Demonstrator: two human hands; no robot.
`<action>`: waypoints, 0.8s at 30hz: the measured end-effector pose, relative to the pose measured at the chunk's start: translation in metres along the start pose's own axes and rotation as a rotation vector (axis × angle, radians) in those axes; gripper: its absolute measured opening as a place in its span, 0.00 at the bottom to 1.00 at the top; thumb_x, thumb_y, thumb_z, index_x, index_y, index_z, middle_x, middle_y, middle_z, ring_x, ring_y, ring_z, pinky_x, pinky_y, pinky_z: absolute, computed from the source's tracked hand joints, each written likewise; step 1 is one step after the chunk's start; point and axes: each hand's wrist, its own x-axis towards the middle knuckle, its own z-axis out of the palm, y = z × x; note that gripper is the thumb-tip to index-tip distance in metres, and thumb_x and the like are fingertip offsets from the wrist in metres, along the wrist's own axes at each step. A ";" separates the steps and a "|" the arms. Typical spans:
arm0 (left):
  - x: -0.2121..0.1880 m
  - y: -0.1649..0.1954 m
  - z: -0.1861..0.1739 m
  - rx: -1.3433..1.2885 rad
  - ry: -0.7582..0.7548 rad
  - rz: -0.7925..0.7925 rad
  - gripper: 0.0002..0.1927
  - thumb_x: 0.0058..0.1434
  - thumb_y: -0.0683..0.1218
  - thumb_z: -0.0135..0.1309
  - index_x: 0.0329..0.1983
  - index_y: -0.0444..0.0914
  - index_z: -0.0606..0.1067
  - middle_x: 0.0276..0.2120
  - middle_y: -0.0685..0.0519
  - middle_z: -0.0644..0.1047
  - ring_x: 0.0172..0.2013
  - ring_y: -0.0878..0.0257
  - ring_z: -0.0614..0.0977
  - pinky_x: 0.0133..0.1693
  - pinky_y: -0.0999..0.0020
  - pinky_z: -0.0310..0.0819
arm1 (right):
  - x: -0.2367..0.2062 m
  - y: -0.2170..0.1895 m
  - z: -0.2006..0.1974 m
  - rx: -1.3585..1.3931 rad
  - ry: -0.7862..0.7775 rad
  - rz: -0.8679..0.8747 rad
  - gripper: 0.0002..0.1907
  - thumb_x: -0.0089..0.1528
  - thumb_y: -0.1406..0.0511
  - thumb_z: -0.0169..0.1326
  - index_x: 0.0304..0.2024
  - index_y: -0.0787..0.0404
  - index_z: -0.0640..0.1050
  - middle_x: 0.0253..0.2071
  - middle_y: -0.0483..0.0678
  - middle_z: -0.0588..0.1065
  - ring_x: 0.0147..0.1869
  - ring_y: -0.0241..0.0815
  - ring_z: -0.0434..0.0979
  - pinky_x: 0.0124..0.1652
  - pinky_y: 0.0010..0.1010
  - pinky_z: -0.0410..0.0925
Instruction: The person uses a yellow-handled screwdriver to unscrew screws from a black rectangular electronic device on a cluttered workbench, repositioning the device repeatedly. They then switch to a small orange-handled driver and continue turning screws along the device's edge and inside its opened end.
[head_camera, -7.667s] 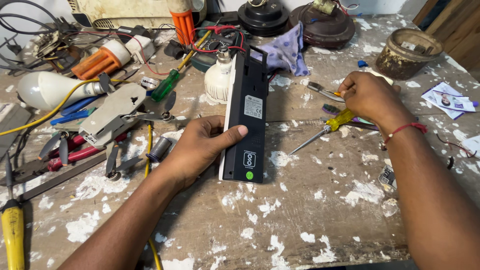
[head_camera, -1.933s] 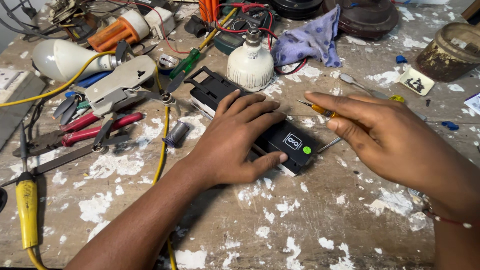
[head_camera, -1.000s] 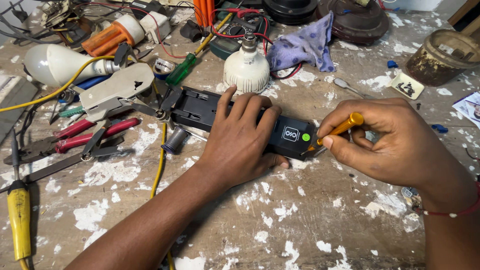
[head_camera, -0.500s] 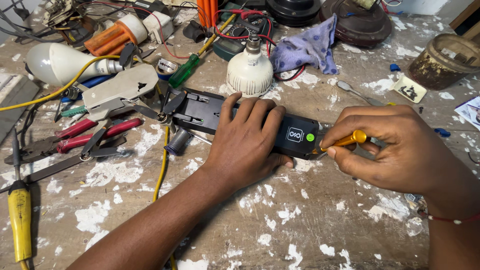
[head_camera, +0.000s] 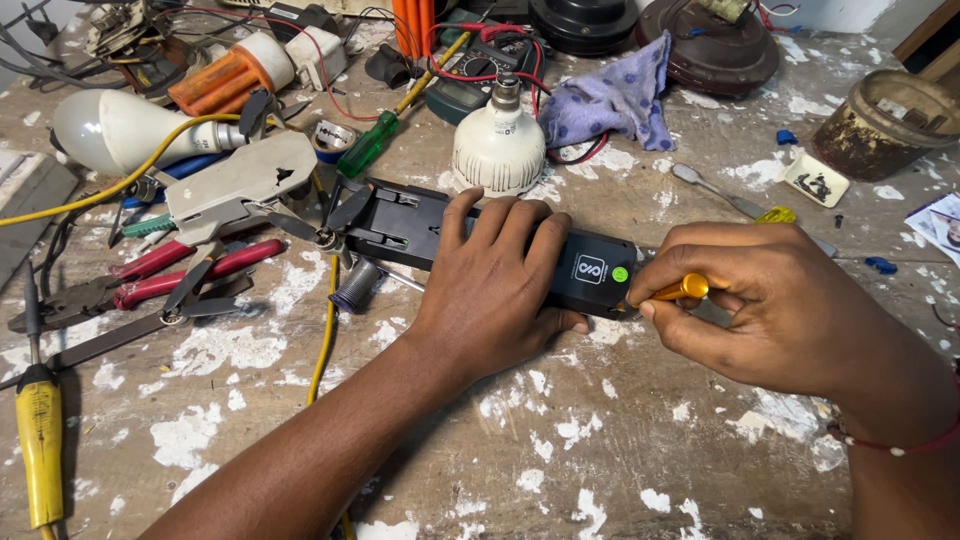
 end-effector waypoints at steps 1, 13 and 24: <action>0.000 0.000 0.000 0.000 -0.001 0.000 0.50 0.40 0.66 0.70 0.60 0.33 0.69 0.53 0.43 0.73 0.58 0.47 0.71 0.63 0.40 0.50 | 0.000 0.000 0.000 -0.002 -0.006 0.005 0.08 0.54 0.68 0.63 0.37 0.59 0.84 0.32 0.43 0.79 0.31 0.35 0.79 0.27 0.27 0.72; -0.002 -0.002 0.002 -0.009 0.009 0.002 0.50 0.40 0.67 0.69 0.59 0.34 0.69 0.53 0.43 0.73 0.58 0.47 0.71 0.63 0.40 0.51 | 0.004 -0.017 0.001 -0.114 -0.008 0.023 0.09 0.55 0.64 0.63 0.38 0.60 0.83 0.31 0.43 0.80 0.30 0.37 0.78 0.26 0.30 0.71; -0.002 -0.002 -0.008 -0.026 -0.005 0.036 0.45 0.47 0.63 0.67 0.61 0.32 0.68 0.53 0.41 0.72 0.57 0.45 0.70 0.63 0.39 0.50 | 0.006 -0.019 -0.002 -0.131 -0.017 0.108 0.12 0.55 0.60 0.64 0.38 0.60 0.83 0.30 0.44 0.80 0.29 0.38 0.77 0.28 0.33 0.70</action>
